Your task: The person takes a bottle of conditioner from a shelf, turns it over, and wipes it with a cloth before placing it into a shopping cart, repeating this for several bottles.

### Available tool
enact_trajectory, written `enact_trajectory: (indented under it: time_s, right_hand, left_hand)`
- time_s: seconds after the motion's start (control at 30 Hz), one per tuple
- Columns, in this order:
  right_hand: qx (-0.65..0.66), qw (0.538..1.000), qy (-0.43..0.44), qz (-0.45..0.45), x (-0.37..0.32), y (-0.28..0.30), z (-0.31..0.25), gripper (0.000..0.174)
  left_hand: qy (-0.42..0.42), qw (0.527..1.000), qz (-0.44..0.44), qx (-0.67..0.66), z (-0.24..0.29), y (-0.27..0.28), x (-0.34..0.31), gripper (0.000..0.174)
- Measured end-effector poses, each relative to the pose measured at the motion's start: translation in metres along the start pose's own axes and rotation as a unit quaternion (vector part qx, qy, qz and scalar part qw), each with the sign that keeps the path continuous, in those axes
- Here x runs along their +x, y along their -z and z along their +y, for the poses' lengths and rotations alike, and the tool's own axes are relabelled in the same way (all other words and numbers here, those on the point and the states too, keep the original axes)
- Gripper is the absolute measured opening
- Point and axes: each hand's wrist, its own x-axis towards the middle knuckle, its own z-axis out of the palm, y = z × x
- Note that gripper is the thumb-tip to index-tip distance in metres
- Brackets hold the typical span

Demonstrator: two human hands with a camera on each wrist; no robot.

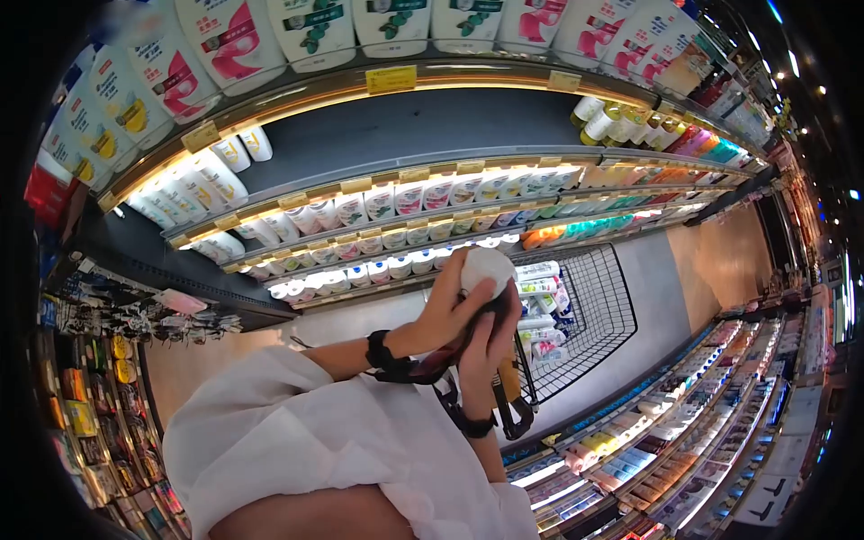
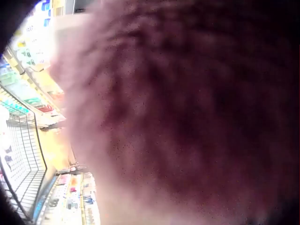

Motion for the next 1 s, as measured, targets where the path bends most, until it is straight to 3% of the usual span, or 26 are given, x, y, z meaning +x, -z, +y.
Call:
enact_trajectory:
  time_s: [0.07, 0.13, 0.17, 0.27, 0.3, 0.33, 0.4, 0.43, 0.5, 0.53, 0.63, 0.67, 0.73, 0.77, 0.8, 0.87, 0.9, 0.93, 1.0]
  right_hand:
    - [-0.026, 0.999, -0.033, -0.001, -0.003, -0.003, 0.015, 0.052]
    - [0.107, 0.989, -0.097, 0.022, 0.001, -0.012, 0.019, 0.057]
    - [0.136, 0.980, -0.148, -0.008, 0.006, -0.009, 0.033, 0.061]
    - [0.042, 0.973, -0.216, -0.074, 0.008, -0.014, 0.018, 0.064]
    - [0.126, 0.965, -0.219, -0.066, 0.000, -0.005, 0.044, 0.057]
    - [0.126, 0.964, -0.220, -0.075, -0.009, 0.002, 0.058, 0.057]
    - [-0.093, 0.980, -0.155, -0.081, -0.020, 0.010, 0.073, 0.048]
    - [-0.093, 0.979, -0.155, -0.091, -0.018, 0.009, 0.070, 0.048]
    - [-0.254, 0.940, -0.053, -0.224, -0.015, 0.006, 0.050, 0.040]
    - [-0.252, 0.938, -0.052, -0.231, -0.013, 0.001, 0.039, 0.040]
    - [-0.136, 0.911, -0.268, -0.284, -0.006, -0.027, 0.001, 0.044]
    - [-0.136, 0.909, -0.266, -0.291, -0.002, -0.028, 0.004, 0.044]
    - [-0.062, 0.863, -0.312, -0.393, 0.007, -0.026, 0.016, 0.042]
    - [-0.037, 0.863, -0.332, -0.379, 0.008, -0.029, 0.022, 0.043]
    - [-0.037, 0.860, -0.331, -0.387, 0.008, -0.031, 0.027, 0.043]
    - [-0.024, 0.898, -0.253, -0.358, 0.008, -0.034, 0.034, 0.058]
    - [-0.026, 0.900, -0.241, -0.362, 0.011, -0.035, 0.037, 0.069]
    - [-0.025, 0.898, -0.241, -0.367, 0.010, -0.042, 0.032, 0.069]
    - [-0.005, 0.941, -0.114, -0.318, 0.010, -0.056, 0.019, 0.067]
  left_hand:
    - [-0.006, 1.000, 0.017, -0.004, 0.002, 0.000, -0.004, 0.043]
    - [0.000, 0.999, 0.031, -0.008, -0.005, 0.002, -0.008, 0.042]
    - [-0.009, 0.999, 0.030, 0.012, -0.001, 0.006, -0.009, 0.041]
    - [-0.030, 0.997, 0.057, 0.039, 0.001, 0.018, -0.008, 0.038]
    - [0.018, 0.999, 0.044, -0.008, 0.002, 0.024, -0.007, 0.040]
    - [0.064, 0.996, 0.032, -0.056, 0.003, 0.029, -0.006, 0.043]
    - [0.059, 0.995, 0.061, -0.047, 0.004, 0.038, -0.007, 0.042]
    - [0.062, 0.994, 0.068, -0.056, 0.007, 0.042, -0.008, 0.040]
    - [0.086, 0.989, 0.095, -0.078, 0.005, 0.050, -0.011, 0.037]
    - [0.084, 0.988, 0.102, -0.076, 0.006, 0.054, -0.011, 0.037]
    - [0.125, 0.977, 0.131, -0.116, 0.013, 0.070, -0.010, 0.039]
    - [0.122, 0.976, 0.138, -0.114, 0.015, 0.075, -0.011, 0.039]
    - [0.102, 0.990, 0.080, -0.049, 0.018, 0.084, -0.012, 0.042]
    - [0.040, 0.996, 0.070, 0.020, 0.012, 0.088, -0.012, 0.044]
    - [0.039, 0.996, 0.079, 0.023, 0.012, 0.092, -0.014, 0.044]
    - [0.004, 0.995, 0.046, 0.094, 0.019, 0.100, -0.017, 0.044]
    - [0.016, 0.995, 0.044, 0.088, 0.020, 0.102, -0.019, 0.044]
    - [0.017, 0.995, 0.049, 0.090, 0.020, 0.104, -0.021, 0.044]
    - [-0.018, 0.990, 0.039, 0.138, 0.020, 0.106, -0.024, 0.045]
